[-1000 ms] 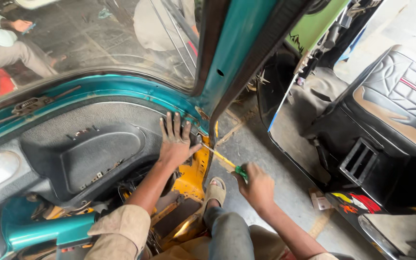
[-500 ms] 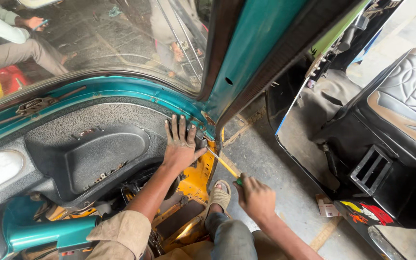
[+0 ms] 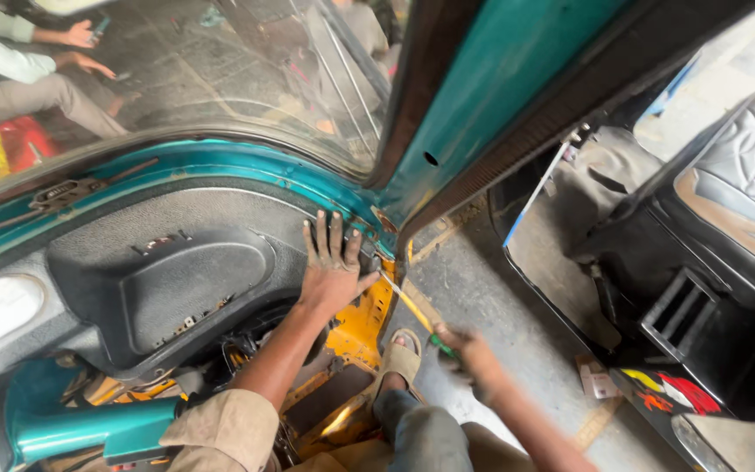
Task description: The person sits in the driver's seat of an auto rickshaw and uses a screwdriver to remove and reinstall screws along the dashboard trim panel, holding the panel with the other hand while working around the steering column and instrument area.
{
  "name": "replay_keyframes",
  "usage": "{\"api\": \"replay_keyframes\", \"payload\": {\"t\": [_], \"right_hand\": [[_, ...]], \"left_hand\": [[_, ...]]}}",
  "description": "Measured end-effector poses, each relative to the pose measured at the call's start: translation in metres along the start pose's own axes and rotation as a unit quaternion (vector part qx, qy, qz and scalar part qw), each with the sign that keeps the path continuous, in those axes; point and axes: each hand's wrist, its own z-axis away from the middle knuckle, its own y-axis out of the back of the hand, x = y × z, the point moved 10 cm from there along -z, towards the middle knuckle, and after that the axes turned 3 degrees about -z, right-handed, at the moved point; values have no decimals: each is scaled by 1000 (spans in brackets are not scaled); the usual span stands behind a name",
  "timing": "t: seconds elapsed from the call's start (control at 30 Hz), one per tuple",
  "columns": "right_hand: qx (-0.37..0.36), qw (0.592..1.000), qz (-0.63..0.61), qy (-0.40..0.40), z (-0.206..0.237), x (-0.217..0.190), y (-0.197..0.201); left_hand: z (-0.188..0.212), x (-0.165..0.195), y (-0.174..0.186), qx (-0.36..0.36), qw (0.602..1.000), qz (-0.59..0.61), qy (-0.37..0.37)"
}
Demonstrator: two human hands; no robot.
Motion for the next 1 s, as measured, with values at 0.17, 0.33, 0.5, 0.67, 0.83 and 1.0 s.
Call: {"api": "replay_keyframes", "payload": {"t": [0.17,0.33,0.5,0.67,0.83,1.0], "right_hand": [[-136,893,-355,-239,14,39,-33],[-8,986,-107,-124,0,34,1],[-93,932,-197,-288,2,68,-15],[58,975,184,113,5,-22,15],[-88,972,76,-203,0,44,-6],[-137,934,-161,-287,12,54,-12]], "left_hand": [[-1,-5,-10,-65,995,-66,29],[-2,5,16,64,998,-20,-16],[-2,2,6,20,999,-27,7],[-2,8,6,-8,999,-36,10],[-2,-9,-11,-64,996,-56,42],[4,-7,-17,-65,996,-46,44]]}}
